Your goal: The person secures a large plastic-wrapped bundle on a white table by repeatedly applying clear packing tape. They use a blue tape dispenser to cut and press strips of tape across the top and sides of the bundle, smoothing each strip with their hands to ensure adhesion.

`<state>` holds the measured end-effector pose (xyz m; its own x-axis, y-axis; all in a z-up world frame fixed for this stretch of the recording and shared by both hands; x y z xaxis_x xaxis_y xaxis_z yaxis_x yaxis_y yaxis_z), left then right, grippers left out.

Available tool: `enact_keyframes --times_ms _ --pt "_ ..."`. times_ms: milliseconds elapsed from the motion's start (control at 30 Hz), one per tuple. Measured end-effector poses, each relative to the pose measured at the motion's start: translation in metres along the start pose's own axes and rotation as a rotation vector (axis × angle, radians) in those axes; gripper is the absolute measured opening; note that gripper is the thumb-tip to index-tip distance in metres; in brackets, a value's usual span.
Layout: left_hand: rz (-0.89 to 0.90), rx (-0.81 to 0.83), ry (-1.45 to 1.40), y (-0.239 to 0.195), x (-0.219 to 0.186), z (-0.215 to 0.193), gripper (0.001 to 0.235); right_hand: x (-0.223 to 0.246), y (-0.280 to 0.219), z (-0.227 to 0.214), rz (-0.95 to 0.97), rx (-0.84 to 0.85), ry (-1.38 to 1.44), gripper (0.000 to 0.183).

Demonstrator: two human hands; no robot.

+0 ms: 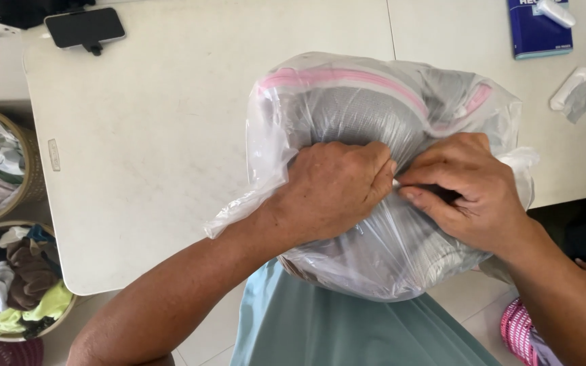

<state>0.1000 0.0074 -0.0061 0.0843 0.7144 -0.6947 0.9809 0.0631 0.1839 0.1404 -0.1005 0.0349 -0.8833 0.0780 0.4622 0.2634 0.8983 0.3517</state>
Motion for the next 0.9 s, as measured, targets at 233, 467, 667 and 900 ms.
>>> enact_keyframes --times_ms 233,467,667,900 --pt "-0.017 0.105 0.091 0.004 0.008 0.011 0.034 -0.025 0.002 0.021 0.095 0.212 0.092 0.012" --pt "0.041 0.166 -0.061 0.002 -0.002 0.002 0.034 -0.037 -0.006 0.018 0.230 0.262 0.163 0.021" --pt "0.088 0.053 0.041 0.001 -0.011 -0.001 0.035 -0.054 -0.024 -0.003 0.272 0.213 0.008 0.057" --pt "0.161 0.014 0.053 0.003 -0.024 -0.002 0.036 -0.067 -0.047 -0.018 0.299 0.053 0.117 0.064"
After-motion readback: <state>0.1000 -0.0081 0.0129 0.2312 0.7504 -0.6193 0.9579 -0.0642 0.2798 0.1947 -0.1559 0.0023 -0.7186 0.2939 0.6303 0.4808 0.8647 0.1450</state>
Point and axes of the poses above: each hand's wrist, its own y-axis towards the middle knuckle, its own z-axis out of the palm, x = y × z, the point moved 10 cm from there along y, towards the middle knuckle, and after that the axes turned 1 degree about -z, right-handed, at the moved point
